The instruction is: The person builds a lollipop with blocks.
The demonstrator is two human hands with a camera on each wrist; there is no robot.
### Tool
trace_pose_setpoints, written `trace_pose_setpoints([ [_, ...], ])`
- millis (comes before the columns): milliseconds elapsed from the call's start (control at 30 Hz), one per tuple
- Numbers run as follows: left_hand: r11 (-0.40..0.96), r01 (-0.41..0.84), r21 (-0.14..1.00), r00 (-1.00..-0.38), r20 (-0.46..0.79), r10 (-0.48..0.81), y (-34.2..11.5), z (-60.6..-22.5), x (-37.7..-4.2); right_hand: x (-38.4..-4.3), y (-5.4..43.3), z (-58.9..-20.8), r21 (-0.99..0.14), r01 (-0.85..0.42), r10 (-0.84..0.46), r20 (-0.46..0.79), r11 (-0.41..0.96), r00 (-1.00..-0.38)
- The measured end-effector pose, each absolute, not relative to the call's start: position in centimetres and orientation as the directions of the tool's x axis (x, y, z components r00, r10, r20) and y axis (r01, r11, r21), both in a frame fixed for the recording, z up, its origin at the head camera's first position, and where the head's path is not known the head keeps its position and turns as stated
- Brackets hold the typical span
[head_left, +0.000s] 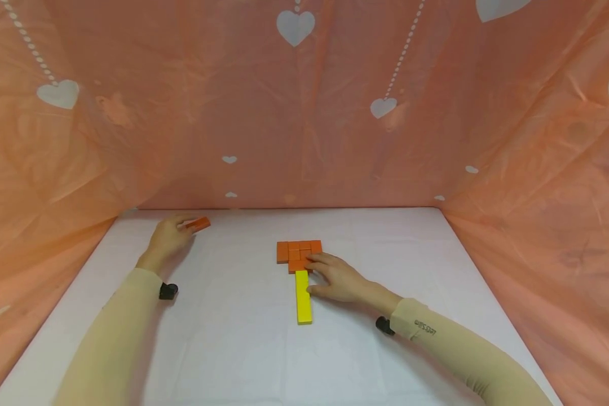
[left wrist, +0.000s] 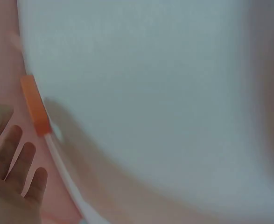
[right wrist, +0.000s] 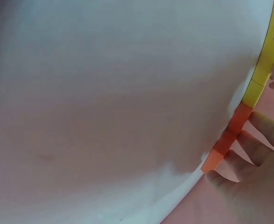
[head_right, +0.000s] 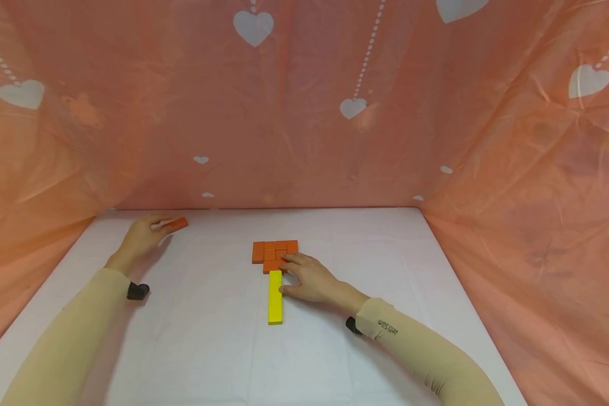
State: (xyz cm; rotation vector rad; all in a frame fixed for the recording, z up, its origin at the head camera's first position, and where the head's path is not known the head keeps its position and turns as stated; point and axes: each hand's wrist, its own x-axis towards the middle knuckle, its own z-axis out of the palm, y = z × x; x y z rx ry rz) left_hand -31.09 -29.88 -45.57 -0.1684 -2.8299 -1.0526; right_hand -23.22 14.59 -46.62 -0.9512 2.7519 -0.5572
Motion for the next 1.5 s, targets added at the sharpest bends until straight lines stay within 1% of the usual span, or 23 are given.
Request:
trace_pose_setpoints([
  [100, 0.759, 0.116, 0.641, -0.992, 0.116, 0.053, -30.6, -46.0, -31.2, -23.2, 14.6, -46.6, -0.408, -0.558, -0.625, -0.040, 0.722, -0.779],
  [333, 0.777, 0.153, 0.611, -0.983, 0.173, 0.058, -31.2, -46.9, -31.2, -23.3, 14.7, -46.6, -0.407, -0.562, -0.627, -0.035, 0.720, -0.778],
  [633, 0.789, 0.108, 0.605, -0.985, 0.173, 0.002, -31.0, -46.8, -31.0, -23.3, 14.7, -46.7, -0.406, -0.561, -0.627, -0.039, 0.721, -0.778],
  [967, 0.777, 0.122, 0.618, -0.979, 0.203, -0.007, -30.6, -47.0, -31.1, -23.2, 14.6, -46.8, -0.402, -0.559, -0.623, -0.038, 0.725, -0.781],
  [1033, 0.758, 0.125, 0.641, -0.980, 0.199, -0.006, -30.5, -47.1, -31.1, -23.2, 14.6, -46.9, -0.397, -0.559, -0.622, -0.038, 0.727, -0.782],
  [1200, 0.712, 0.119, 0.692, -0.985, 0.173, -0.003, -29.7, -46.8, -30.9, -23.3, 14.6, -46.9, -0.393, -0.562, -0.623, -0.038, 0.728, -0.781],
  [1300, 0.703, 0.118, 0.702, -0.986, 0.167, -0.002, -28.8, -46.5, -30.7, -23.3, 14.6, -46.9, -0.396, -0.564, -0.626, -0.036, 0.725, -0.779],
  [1500, 0.693, 0.175, 0.700, -0.979, 0.198, 0.048, -26.7, -45.8, -30.8, -23.4, 14.7, -46.8, -0.395, -0.573, -0.634, -0.030, 0.718, -0.773],
])
